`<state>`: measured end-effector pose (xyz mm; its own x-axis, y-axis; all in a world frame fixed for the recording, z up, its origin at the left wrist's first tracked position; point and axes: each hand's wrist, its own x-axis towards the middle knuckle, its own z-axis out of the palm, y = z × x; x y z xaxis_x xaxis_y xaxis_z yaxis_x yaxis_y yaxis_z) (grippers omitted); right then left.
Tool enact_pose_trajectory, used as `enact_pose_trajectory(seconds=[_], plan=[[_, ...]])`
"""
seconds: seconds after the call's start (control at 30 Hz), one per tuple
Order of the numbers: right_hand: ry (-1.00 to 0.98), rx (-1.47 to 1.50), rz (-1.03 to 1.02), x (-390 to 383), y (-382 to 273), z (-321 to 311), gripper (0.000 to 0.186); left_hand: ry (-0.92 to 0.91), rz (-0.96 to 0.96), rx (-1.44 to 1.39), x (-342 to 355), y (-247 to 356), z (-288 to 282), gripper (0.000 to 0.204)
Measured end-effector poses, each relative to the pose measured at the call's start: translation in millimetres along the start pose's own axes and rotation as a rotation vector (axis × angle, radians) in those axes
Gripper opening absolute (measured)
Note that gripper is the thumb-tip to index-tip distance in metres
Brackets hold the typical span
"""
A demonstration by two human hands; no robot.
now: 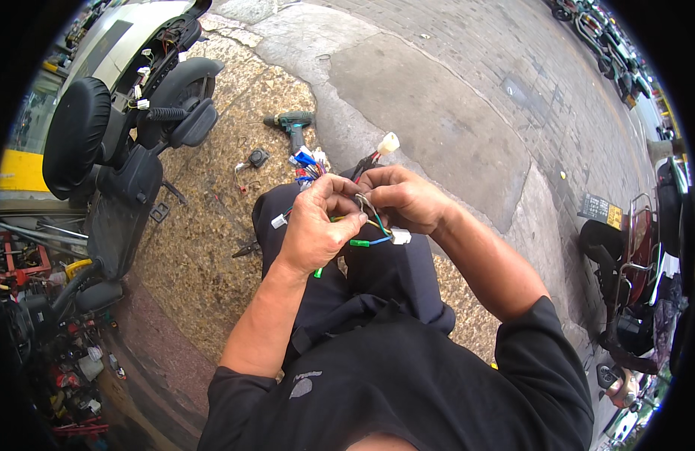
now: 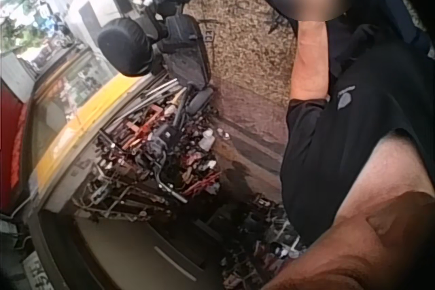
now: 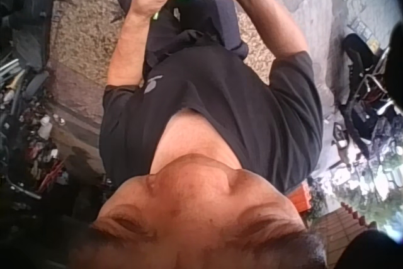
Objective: The person sits on the ground and works on a scooter's electrical wiring harness. They strip wire insulation with pliers, twist exposed conductors together, and secure connections with green wire connectors.
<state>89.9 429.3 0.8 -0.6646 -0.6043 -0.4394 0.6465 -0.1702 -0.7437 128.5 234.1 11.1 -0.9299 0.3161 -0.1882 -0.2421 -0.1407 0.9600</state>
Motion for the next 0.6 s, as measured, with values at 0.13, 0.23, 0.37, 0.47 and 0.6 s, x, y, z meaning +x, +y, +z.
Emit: enact_pose_trajectory(seconds=[0.13, 0.23, 0.37, 0.47, 0.6], plan=[[-0.002, 0.046, 0.007, 2.2, 5.5, 0.8, 0.009, -0.015, 0.009, -0.006, 0.3, -0.6, -0.2, 0.027], [-0.007, 0.074, 0.015, 5.2, 10.7, 0.4, 0.012, -0.027, 0.019, -0.015, 0.4, -1.8, -0.7, 0.03], [-0.023, 0.124, 0.042, 9.1, 16.8, 0.4, 0.013, -0.053, 0.021, -0.02, 0.8, -3.6, -1.2, 0.033], [-0.004, 0.101, 0.01, 8.4, 16.2, 1.1, 0.011, -0.064, -0.007, -0.011, 2.4, -3.7, -2.9, 0.033], [0.022, -0.017, -0.067, -1.3, 7.6, 0.5, 0.012, -0.069, -0.024, -0.023, 2.2, -2.3, -5.3, 0.033]])
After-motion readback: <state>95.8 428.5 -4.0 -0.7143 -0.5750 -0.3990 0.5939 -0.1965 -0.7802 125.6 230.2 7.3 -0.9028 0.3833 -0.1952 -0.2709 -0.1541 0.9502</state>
